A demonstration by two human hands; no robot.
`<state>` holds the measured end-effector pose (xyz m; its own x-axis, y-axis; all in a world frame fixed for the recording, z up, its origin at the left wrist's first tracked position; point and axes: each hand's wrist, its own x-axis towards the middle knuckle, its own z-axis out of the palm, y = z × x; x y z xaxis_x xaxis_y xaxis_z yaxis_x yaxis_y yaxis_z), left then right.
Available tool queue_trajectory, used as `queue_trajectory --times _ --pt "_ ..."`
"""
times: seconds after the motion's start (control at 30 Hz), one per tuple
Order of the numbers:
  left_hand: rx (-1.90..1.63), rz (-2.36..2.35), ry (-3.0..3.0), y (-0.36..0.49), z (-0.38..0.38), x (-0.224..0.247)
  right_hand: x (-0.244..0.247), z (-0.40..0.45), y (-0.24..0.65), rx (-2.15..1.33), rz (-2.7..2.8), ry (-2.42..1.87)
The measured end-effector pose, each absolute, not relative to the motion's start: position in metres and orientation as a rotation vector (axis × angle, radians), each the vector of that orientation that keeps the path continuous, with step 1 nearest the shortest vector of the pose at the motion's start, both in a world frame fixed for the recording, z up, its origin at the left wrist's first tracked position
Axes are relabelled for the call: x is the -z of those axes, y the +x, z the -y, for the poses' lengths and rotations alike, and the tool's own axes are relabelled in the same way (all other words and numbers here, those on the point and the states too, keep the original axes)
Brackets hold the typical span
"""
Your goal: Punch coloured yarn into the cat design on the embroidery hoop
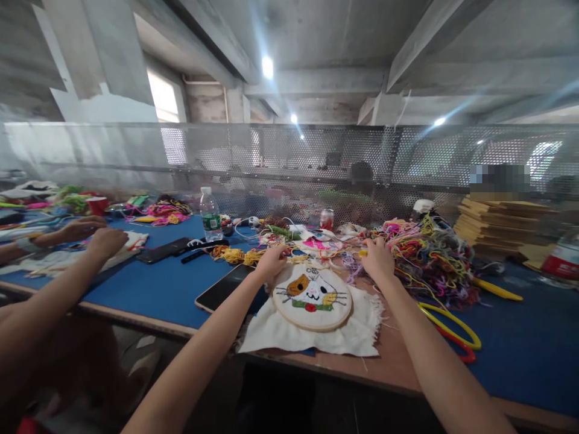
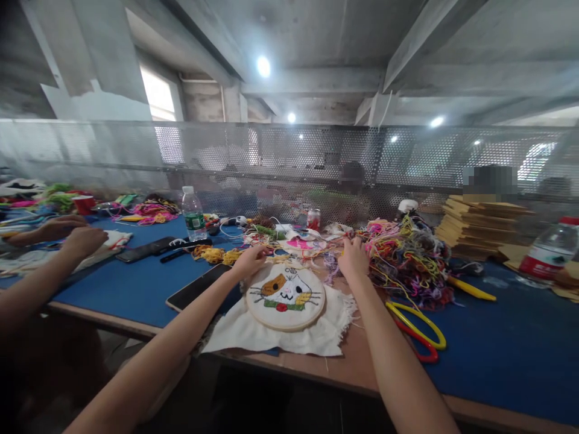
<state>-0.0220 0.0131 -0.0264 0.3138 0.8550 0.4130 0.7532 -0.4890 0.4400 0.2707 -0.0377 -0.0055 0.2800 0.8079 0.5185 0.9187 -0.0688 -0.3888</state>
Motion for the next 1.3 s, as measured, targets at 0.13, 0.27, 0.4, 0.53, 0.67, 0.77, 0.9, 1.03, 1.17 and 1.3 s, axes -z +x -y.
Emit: queue_trajectory --times 0.13,0.27,0.4,0.53,0.67,0.77,0.9,1.03,1.17,1.3 --pt "-0.893 -1.509 2.426 -0.023 -0.013 0.026 0.008 0.036 0.258 0.065 2.001 -1.802" --pt "-0.865 -1.531 2.439 -0.022 -0.012 0.026 0.024 0.035 0.237 -0.075 2.155 -1.842" --pt "-0.924 -1.518 2.431 -0.021 -0.011 0.027 0.034 0.034 0.231 -0.095 2.174 -1.844" --pt "-0.917 -1.513 2.449 -0.022 -0.01 0.027 0.035 0.032 0.233 -0.082 2.115 -1.884" --pt "-0.898 -1.507 2.459 -0.023 -0.011 0.027 0.04 0.028 0.233 -0.046 2.101 -1.93" --pt "-0.919 -1.514 2.488 -0.021 -0.008 0.027 0.044 0.027 0.232 -0.028 2.121 -1.931" --pt "-0.929 -1.42 2.653 -0.003 0.004 0.022 0.038 0.028 0.235 0.038 2.081 -1.911" --pt "-1.078 -1.16 2.605 0.031 0.019 0.007 0.022 0.031 0.235 0.158 2.032 -1.579" --pt "-1.152 -0.81 2.139 0.062 0.025 0.0 0.01 0.037 0.226 0.179 2.005 -1.301" --pt "-0.95 -0.692 1.725 0.062 0.019 0.008 0.006 0.042 0.224 0.237 1.977 -1.232"
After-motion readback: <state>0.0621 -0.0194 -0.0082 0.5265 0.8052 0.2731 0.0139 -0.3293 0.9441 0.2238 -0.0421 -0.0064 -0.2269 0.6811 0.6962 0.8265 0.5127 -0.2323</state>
